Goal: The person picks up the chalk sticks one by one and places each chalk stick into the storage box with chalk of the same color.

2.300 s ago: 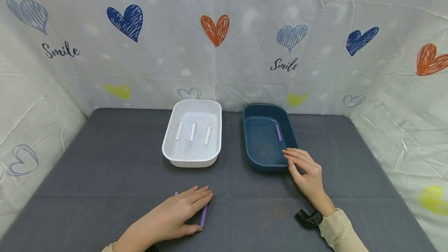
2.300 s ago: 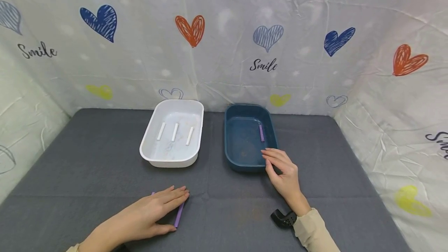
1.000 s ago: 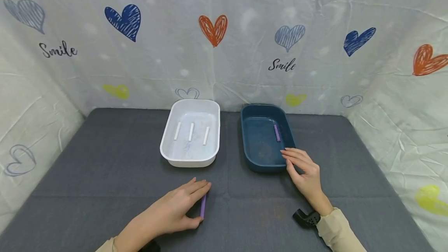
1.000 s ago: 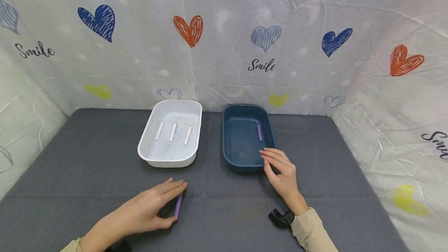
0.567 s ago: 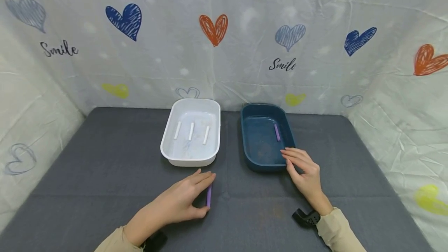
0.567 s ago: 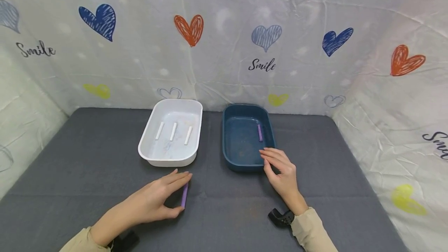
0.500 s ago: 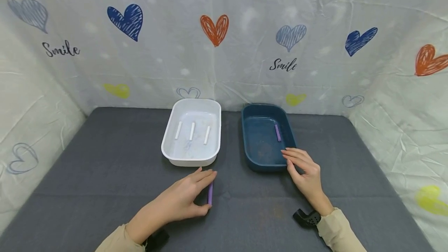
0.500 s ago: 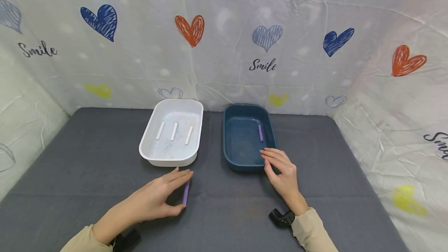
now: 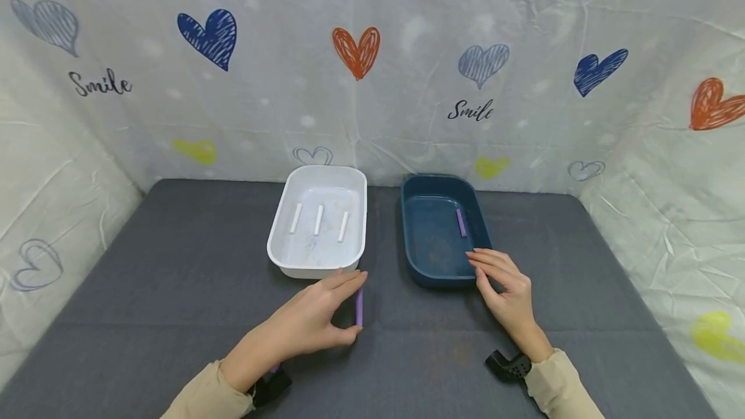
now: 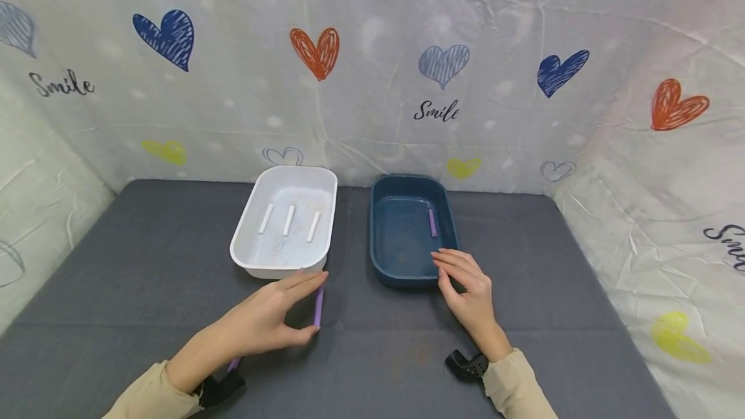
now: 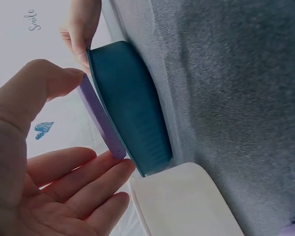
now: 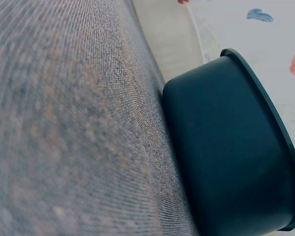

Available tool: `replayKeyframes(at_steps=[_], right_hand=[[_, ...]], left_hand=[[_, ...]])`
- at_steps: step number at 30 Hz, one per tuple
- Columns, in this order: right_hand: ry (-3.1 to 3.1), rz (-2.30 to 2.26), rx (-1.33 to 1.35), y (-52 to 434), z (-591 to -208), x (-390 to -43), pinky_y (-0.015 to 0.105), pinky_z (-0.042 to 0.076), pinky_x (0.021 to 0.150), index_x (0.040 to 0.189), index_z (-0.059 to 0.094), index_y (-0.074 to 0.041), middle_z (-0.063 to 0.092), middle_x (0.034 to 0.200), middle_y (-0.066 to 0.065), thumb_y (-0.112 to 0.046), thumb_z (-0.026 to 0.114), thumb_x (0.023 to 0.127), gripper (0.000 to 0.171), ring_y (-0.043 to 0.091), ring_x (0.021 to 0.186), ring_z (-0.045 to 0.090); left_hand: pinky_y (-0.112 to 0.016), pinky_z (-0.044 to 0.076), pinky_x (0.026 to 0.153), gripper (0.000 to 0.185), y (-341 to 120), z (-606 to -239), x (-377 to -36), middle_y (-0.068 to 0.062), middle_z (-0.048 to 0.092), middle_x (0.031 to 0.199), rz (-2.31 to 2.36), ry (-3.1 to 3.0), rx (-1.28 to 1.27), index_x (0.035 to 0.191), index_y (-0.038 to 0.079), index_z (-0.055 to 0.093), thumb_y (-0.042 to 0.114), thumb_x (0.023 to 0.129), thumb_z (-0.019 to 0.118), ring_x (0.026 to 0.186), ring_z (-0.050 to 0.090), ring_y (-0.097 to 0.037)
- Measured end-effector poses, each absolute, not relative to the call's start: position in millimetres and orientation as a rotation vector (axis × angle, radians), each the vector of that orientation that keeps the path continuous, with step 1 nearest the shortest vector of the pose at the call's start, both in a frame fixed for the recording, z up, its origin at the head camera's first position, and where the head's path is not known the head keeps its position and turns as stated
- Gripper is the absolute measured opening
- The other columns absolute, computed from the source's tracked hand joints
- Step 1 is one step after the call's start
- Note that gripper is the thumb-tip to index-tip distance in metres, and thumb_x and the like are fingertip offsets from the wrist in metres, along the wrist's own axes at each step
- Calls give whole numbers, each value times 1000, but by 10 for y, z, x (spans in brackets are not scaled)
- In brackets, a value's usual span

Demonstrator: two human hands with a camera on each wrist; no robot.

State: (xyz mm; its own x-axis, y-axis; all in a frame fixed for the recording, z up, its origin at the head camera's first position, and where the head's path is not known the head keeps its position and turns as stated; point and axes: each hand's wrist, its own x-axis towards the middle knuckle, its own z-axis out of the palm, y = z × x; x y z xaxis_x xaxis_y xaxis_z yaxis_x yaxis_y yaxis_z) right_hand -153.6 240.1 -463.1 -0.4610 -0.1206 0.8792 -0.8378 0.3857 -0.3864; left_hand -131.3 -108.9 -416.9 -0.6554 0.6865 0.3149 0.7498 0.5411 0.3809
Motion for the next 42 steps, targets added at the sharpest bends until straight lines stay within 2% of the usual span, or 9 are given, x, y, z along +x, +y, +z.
replayKeyframes(at_steps=[9, 15, 26, 35, 42], right_hand=[[-1846, 1116, 834, 2385, -4669, -1520, 29, 49, 97, 97, 76, 7, 70, 97, 28, 26, 63, 68, 37, 41, 96, 64], [-1841, 1109, 828, 2376, -4652, -1530, 29, 50, 96, 97, 76, 7, 70, 97, 28, 24, 63, 72, 33, 40, 97, 65], [-1842, 1104, 835, 2380, -4628, -1531, 30, 50, 96, 97, 76, 7, 70, 97, 29, 23, 63, 72, 32, 41, 97, 64], [-1838, 1110, 833, 2391, -4647, -1539, 29, 50, 96, 97, 76, 6, 70, 98, 28, 23, 63, 73, 32, 41, 98, 64], [-1851, 1108, 827, 2388, -4617, -1526, 29, 50, 96, 97, 76, 6, 70, 98, 29, 24, 62, 72, 33, 42, 97, 64]], left_hand=[[-45, 49, 100, 73, -1059, -4141, -1341, -20, 58, 135, -770, -2631, -1240, 135, -7, 56, 23, 75, 84, 122, 57, -40], [-47, 47, 101, 73, -1032, -4105, -1403, -22, 57, 136, -782, -2627, -1250, 136, -7, 55, 24, 77, 83, 122, 56, -43], [-45, 45, 105, 72, -961, -4039, -1486, -21, 58, 135, -806, -2598, -1259, 136, -6, 55, 25, 78, 83, 124, 55, -40], [-46, 48, 101, 70, -892, -3948, -1634, -22, 58, 134, -797, -2608, -1241, 136, -7, 55, 22, 79, 82, 122, 57, -42], [-44, 48, 102, 70, -833, -3866, -1751, -21, 57, 136, -817, -2624, -1265, 138, -6, 54, 23, 81, 80, 125, 56, -36]])
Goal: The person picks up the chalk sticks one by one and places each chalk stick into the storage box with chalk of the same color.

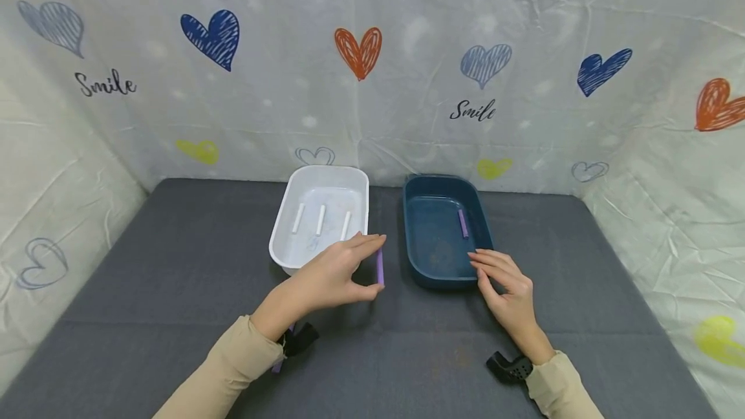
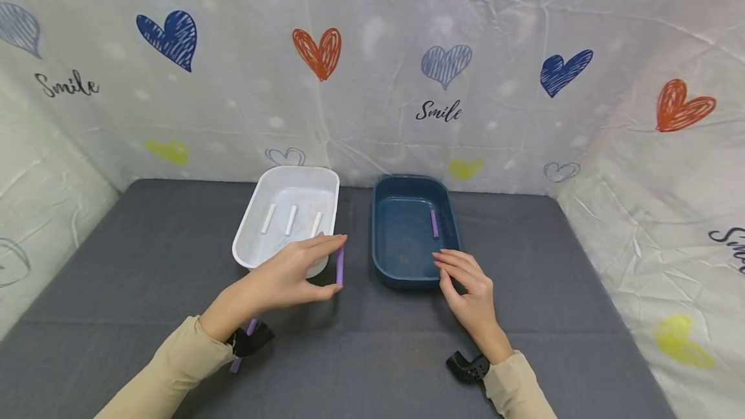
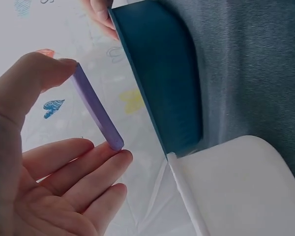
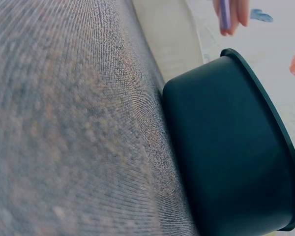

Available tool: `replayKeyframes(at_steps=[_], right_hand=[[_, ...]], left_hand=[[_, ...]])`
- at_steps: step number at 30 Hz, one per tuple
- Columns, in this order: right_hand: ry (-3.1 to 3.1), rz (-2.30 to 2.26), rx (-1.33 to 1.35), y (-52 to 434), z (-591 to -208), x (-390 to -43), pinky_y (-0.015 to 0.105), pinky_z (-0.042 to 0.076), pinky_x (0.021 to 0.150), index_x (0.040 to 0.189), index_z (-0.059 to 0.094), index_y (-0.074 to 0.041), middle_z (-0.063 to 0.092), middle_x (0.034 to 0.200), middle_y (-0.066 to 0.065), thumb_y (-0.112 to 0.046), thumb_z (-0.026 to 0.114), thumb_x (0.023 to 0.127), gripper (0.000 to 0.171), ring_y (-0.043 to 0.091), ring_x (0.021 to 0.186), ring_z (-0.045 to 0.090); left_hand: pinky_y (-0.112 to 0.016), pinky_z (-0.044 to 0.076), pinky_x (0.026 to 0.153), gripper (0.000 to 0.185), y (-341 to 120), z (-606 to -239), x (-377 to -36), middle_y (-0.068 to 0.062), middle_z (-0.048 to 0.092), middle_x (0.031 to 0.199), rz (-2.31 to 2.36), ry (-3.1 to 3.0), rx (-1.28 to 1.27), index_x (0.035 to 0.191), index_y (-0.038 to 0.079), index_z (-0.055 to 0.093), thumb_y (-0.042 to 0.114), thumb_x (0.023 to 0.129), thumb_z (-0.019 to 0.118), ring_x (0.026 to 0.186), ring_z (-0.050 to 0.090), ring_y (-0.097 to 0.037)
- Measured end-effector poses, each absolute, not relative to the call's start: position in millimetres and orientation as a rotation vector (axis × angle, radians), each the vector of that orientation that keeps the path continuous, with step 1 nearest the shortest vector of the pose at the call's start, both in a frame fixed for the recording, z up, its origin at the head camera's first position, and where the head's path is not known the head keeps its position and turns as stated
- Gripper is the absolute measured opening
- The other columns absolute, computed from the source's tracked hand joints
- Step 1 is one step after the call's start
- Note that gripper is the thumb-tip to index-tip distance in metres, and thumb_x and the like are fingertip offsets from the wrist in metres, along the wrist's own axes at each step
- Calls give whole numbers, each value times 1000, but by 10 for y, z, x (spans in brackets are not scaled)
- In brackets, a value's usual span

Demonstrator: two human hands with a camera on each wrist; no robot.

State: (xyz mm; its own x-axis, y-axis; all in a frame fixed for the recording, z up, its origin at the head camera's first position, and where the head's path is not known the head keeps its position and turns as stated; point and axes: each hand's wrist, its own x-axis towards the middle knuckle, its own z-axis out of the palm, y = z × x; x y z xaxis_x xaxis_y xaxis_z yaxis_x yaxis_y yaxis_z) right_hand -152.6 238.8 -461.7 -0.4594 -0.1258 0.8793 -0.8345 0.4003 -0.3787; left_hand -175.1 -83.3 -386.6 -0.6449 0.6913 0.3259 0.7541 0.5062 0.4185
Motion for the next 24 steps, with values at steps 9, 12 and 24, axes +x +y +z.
replayKeyframes(at_steps=[9, 12, 24], right_hand=[[-1855, 1112, 820, 2395, -4612, -1521, 29, 50, 96, 96, 76, 7, 70, 98, 29, 24, 62, 72, 32, 42, 97, 64], [-1849, 1113, 821, 2397, -4620, -1527, 29, 49, 96, 97, 76, 6, 70, 98, 28, 23, 62, 72, 33, 41, 98, 64], [-1858, 1115, 818, 2393, -4626, -1531, 29, 49, 97, 96, 76, 6, 70, 99, 28, 23, 63, 73, 31, 41, 98, 64]], left_hand=[[-42, 46, 104, 69, -712, -3817, -1921, -20, 58, 136, -913, -2612, -1313, 139, -6, 53, 24, 82, 79, 126, 56, -30], [-43, 45, 105, 70, -655, -3796, -1974, -20, 57, 137, -939, -2624, -1317, 139, -6, 53, 25, 82, 79, 127, 55, -30], [-40, 44, 106, 72, -452, -3747, -2203, -19, 54, 141, -945, -2691, -1294, 141, -6, 50, 26, 83, 79, 131, 52, -28]])
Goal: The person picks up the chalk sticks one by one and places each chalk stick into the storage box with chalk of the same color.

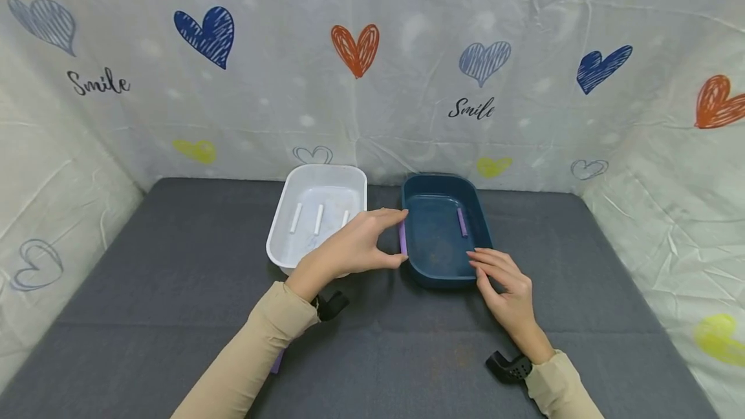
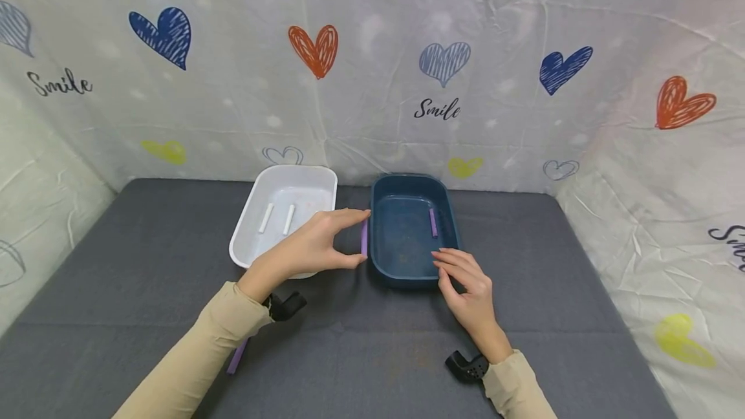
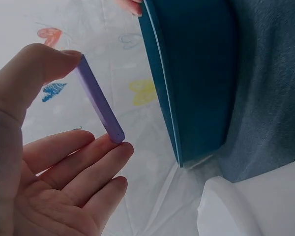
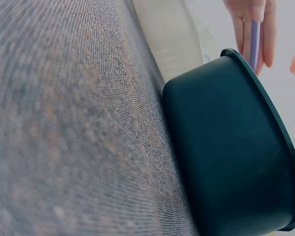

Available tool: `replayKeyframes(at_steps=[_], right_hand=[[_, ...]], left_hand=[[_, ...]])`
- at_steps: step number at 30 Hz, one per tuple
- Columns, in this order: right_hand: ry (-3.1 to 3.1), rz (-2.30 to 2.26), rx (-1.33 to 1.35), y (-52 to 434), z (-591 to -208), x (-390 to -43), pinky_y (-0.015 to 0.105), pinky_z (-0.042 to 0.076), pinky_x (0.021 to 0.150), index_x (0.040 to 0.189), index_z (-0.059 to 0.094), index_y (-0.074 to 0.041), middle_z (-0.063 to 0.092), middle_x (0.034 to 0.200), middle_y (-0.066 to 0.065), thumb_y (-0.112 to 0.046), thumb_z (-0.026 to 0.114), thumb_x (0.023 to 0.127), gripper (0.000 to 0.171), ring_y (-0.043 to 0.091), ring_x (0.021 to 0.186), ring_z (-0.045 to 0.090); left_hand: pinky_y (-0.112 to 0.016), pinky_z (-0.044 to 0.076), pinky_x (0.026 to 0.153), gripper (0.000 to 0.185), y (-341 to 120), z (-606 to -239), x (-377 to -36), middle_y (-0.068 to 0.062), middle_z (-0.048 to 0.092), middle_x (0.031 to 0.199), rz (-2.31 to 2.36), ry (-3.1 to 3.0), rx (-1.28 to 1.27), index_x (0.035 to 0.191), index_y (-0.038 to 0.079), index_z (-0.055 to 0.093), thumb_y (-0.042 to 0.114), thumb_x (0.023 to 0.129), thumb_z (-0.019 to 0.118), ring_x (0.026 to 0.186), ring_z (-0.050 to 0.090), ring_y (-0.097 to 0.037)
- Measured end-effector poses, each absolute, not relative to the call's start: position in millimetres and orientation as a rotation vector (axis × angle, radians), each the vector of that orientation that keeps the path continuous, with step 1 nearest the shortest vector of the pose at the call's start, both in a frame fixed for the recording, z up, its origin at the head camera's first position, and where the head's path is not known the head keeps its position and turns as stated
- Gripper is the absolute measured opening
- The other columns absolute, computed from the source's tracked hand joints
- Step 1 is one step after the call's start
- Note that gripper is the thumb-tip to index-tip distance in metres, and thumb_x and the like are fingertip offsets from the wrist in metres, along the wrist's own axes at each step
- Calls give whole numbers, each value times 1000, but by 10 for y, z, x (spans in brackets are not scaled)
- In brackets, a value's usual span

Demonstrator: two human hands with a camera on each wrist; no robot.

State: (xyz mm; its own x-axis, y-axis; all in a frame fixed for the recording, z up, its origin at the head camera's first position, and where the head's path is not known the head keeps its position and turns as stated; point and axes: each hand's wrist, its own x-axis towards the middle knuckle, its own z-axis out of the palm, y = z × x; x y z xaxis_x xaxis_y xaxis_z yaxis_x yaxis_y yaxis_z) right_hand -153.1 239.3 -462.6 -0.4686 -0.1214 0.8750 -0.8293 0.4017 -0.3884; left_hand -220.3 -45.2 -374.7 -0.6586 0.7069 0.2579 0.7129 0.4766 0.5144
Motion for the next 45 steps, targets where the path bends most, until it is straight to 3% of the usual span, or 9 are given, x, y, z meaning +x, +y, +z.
replayKeyframes(at_steps=[20, 45], right_hand=[[-1855, 1115, 820, 2390, -4606, -1548, 29, 49, 97, 94, 76, 6, 71, 98, 27, 24, 62, 72, 32, 40, 99, 64], [-1861, 1119, 815, 2388, -4620, -1522, 29, 49, 98, 94, 75, 7, 70, 97, 29, 25, 63, 69, 34, 40, 98, 64]], left_hand=[[-38, 41, 109, 75, -142, -3700, -2513, -15, 51, 146, -947, -2846, -1222, 145, -3, 47, 28, 84, 78, 134, 48, -26], [-37, 46, 104, 71, 351, -3809, -2797, -13, 53, 144, -971, -2966, -1095, 144, 0, 50, 28, 85, 78, 132, 50, -24]])
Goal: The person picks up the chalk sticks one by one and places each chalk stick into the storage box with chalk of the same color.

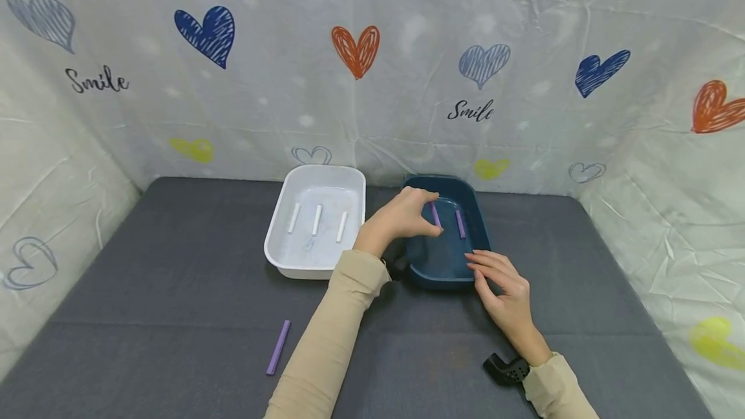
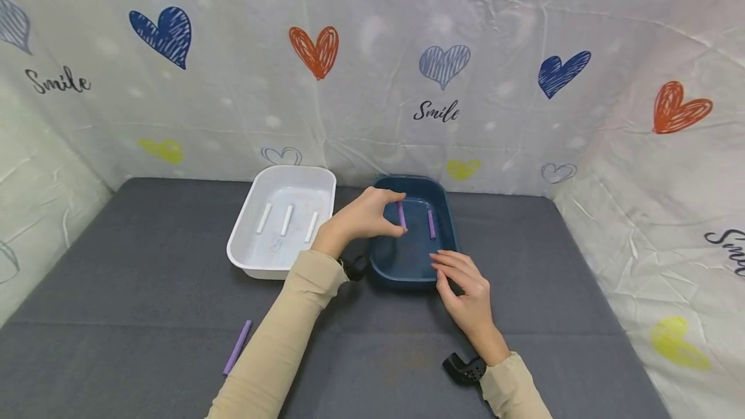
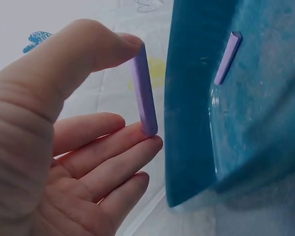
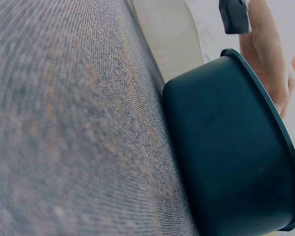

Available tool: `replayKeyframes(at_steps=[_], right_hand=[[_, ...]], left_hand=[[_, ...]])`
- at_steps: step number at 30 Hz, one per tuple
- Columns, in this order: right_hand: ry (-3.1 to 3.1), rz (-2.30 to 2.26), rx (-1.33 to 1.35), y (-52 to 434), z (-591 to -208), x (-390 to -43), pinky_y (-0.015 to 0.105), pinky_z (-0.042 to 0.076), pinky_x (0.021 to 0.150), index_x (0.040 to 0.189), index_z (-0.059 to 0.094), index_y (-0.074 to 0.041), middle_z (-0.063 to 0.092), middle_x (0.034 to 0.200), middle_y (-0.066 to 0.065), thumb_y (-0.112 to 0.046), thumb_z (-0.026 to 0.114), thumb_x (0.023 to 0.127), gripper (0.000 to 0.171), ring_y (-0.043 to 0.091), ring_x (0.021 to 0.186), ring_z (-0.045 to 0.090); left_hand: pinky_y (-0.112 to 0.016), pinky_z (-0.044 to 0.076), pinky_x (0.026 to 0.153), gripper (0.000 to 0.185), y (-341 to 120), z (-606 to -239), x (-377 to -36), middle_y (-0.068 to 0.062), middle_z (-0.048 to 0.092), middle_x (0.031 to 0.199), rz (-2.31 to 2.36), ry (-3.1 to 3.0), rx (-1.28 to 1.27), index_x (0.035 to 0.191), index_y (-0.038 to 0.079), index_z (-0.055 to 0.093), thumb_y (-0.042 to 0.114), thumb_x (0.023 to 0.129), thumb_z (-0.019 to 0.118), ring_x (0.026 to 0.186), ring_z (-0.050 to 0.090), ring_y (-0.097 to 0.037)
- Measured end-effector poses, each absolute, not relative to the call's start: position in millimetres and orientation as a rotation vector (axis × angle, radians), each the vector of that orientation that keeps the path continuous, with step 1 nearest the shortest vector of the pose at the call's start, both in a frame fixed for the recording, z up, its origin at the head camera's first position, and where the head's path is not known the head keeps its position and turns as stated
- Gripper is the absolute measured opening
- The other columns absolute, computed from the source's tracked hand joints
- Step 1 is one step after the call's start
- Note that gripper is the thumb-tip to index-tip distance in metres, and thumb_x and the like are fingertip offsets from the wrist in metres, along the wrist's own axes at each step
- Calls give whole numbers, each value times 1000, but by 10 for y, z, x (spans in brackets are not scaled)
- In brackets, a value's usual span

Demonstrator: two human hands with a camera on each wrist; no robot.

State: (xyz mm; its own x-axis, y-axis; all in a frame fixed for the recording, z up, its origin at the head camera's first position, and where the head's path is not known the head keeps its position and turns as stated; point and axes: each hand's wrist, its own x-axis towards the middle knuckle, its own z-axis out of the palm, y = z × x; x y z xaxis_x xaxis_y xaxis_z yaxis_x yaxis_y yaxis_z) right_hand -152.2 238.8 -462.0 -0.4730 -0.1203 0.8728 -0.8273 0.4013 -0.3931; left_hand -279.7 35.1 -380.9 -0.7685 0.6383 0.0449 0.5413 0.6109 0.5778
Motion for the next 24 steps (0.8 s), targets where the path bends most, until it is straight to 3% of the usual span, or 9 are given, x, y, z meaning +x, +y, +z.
replayKeyframes(at_steps=[8, 24], right_hand=[[-1861, 1106, 808, 2386, -4621, -1518, 28, 49, 97, 94, 75, 7, 70, 97, 28, 23, 63, 71, 31, 40, 98, 64], [-1852, 1122, 824, 2387, -4631, -1533, 28, 49, 97, 95, 76, 6, 70, 98, 28, 24, 62, 72, 32, 40, 98, 64]], left_hand=[[-36, 48, 102, 70, 459, -3891, -2916, -14, 59, 137, 970, 2646, 911, 143, -1, 51, 28, 85, 78, 125, 55, -24], [-38, 46, 104, 71, 576, -4129, -3003, -14, 57, 140, 1082, 2661, 766, 144, 2, 51, 29, 85, 79, 128, 53, -26]])
